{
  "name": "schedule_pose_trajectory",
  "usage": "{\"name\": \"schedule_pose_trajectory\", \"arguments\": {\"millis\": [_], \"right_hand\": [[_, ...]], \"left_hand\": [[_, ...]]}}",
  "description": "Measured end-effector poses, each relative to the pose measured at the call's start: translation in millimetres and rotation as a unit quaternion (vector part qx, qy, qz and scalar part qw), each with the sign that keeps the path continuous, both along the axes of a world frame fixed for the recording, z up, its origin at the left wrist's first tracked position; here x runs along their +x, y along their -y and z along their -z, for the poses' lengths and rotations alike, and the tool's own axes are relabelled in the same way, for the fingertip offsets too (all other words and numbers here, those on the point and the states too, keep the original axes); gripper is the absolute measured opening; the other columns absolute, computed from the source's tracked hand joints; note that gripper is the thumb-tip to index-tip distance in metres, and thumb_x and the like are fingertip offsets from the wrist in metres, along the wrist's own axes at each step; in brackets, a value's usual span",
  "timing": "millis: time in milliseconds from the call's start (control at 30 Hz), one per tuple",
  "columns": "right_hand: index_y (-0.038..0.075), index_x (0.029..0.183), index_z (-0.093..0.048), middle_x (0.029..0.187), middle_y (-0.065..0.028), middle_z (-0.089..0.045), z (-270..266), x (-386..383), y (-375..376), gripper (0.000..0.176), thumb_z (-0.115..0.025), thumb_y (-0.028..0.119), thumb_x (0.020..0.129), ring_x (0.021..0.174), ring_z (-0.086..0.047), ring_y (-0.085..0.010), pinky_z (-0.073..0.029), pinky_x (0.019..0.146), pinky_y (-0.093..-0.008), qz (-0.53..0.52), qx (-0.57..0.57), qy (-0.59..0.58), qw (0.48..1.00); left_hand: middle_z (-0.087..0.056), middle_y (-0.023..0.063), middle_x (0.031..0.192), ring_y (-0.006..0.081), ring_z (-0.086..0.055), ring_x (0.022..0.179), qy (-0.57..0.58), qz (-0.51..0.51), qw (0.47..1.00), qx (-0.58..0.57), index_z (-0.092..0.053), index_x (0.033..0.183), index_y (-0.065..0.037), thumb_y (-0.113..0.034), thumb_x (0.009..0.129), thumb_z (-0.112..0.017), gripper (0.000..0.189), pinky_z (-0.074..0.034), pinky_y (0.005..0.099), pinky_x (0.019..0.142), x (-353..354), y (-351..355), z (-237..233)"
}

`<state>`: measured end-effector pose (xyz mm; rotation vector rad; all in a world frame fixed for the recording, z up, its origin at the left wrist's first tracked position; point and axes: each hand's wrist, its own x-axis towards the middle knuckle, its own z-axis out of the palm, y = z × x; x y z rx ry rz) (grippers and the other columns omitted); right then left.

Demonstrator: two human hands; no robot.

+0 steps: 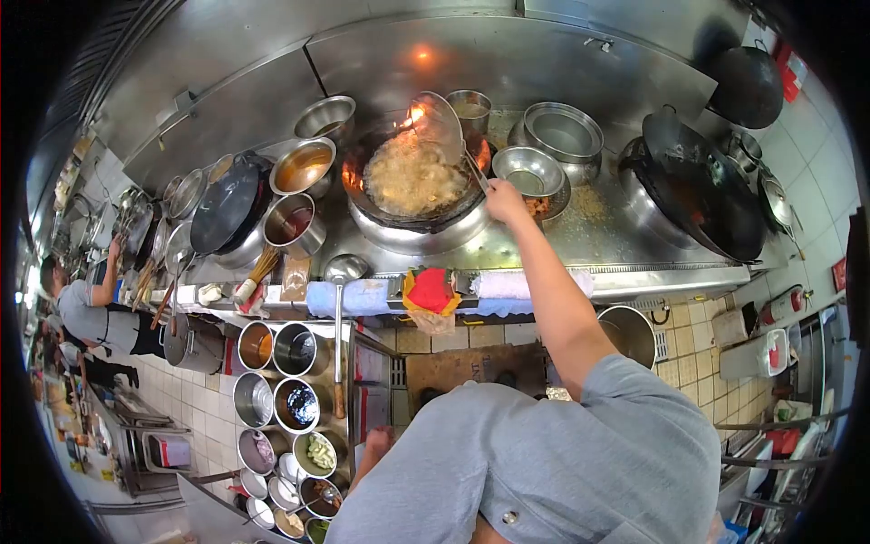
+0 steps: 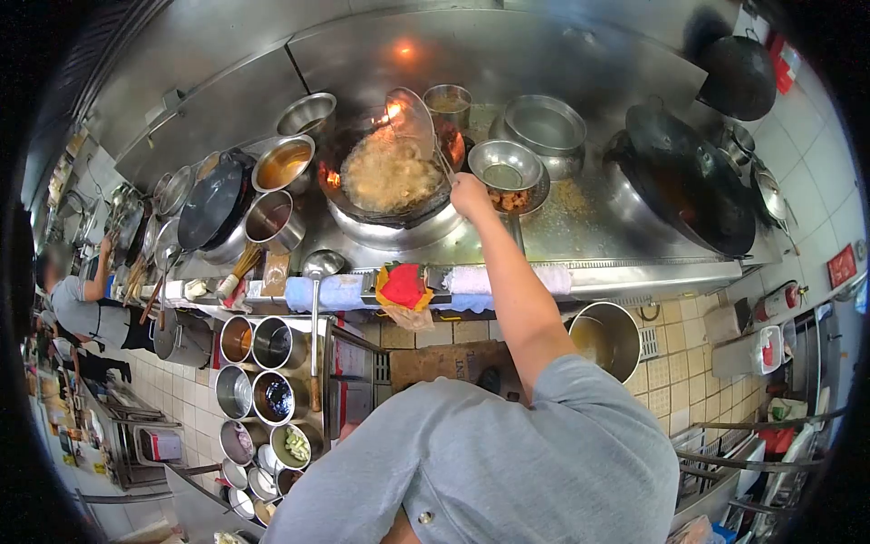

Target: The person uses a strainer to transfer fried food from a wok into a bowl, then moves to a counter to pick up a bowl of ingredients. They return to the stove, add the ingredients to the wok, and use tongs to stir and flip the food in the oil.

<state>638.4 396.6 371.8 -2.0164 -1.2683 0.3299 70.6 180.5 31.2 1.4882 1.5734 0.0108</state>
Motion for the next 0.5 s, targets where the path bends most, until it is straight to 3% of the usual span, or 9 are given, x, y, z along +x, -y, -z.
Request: {"name": "schedule_pose_trajectory", "arguments": {"millis": [100,167,200,267,333,400,433,500], "right_hand": [[0.001,0.1,-0.057,0.096,-0.0237,-0.057,-30,-19,35,0.026,-0.046,0.016,0.082,0.092,-0.054,-0.039,-0.042,0.081,-0.0425,0.023,0.039,0.016,0.999],[0.001,0.099,-0.057,0.093,-0.0242,-0.058,-14,-24,45,0.024,-0.046,0.014,0.081,0.09,-0.054,-0.0389,-0.042,0.079,-0.0441,0.038,0.135,0.048,0.989],[0.001,0.099,-0.057,0.093,-0.0242,-0.058,-9,-27,46,0.024,-0.046,0.014,0.081,0.09,-0.054,-0.0389,-0.042,0.079,-0.0441,0.034,0.137,0.048,0.989],[0.002,0.107,-0.056,0.101,-0.0238,-0.056,-3,-31,45,0.031,-0.048,0.017,0.081,0.097,-0.053,-0.0373,-0.041,0.085,-0.0406,0.032,-0.027,0.023,0.999],[0.001,0.104,-0.057,0.097,-0.0229,-0.058,15,-22,13,0.03,-0.047,0.017,0.081,0.094,-0.054,-0.038,-0.042,0.082,-0.0399,0.001,-0.054,0.028,0.998],[0.001,0.097,-0.058,0.079,-0.0191,-0.062,24,-17,-16,0.025,-0.045,0.015,0.081,0.072,-0.06,-0.0331,-0.047,0.064,-0.0377,-0.031,-0.021,-0.03,0.999],[0.001,0.097,-0.058,0.079,-0.0191,-0.062,27,-12,-14,0.025,-0.045,0.015,0.081,0.072,-0.06,-0.0331,-0.047,0.064,-0.0377,-0.027,-0.022,-0.03,0.999],[0.001,0.092,-0.058,0.059,-0.0105,-0.055,28,-6,-12,0.022,-0.043,0.013,0.081,0.048,-0.053,-0.021,-0.041,0.044,-0.0321,-0.049,-0.051,-0.243,0.968]], "left_hand": [[-0.061,0.0064,0.07,0.0141,-0.056,0.057,0.05,-0.028,0.998,-0.034,-0.059,0.077,-0.005,-0.031,0.079,-0.054,0.026,-0.046,0.0292,0.05,33,-33,-55],[-0.06,0.0052,0.072,0.0138,-0.053,0.052,0.172,-0.198,0.961,-0.089,-0.056,0.086,-0.006,-0.023,0.082,-0.051,0.018,-0.043,0.0288,0.047,47,-42,-65],[-0.06,0.0052,0.072,0.0138,-0.053,0.052,0.173,-0.202,0.96,-0.086,-0.056,0.086,-0.006,-0.023,0.082,-0.051,0.018,-0.043,0.0288,0.047,47,-43,-54],[-0.058,0.0041,0.072,0.013,-0.05,0.051,0.227,-0.175,0.954,-0.085,-0.053,0.093,-0.008,-0.018,0.084,-0.048,0.014,-0.041,0.0288,0.044,38,-47,-4],[-0.058,0.0049,0.073,0.0139,-0.051,0.052,0.217,-0.161,0.957,-0.109,-0.053,0.094,-0.007,-0.017,0.083,-0.05,0.015,-0.041,0.0284,0.044,40,-39,-1],[-0.061,0.009,0.073,0.0177,-0.055,0.058,0.176,-0.072,0.973,-0.131,-0.057,0.092,-0.005,-0.02,0.08,-0.054,0.02,-0.044,0.0302,0.05,43,-23,-10],[-0.061,0.009,0.073,0.0177,-0.055,0.058,0.175,-0.068,0.973,-0.133,-0.057,0.092,-0.005,-0.02,0.08,-0.054,0.02,-0.044,0.0302,0.05,49,-13,-28],[-0.063,0.0124,0.074,0.0209,-0.058,0.063,-0.05,0.041,0.998,0.013,-0.06,0.09,-0.001,-0.022,0.078,-0.056,0.025,-0.047,0.0313,0.058,60,0,-77]]}}
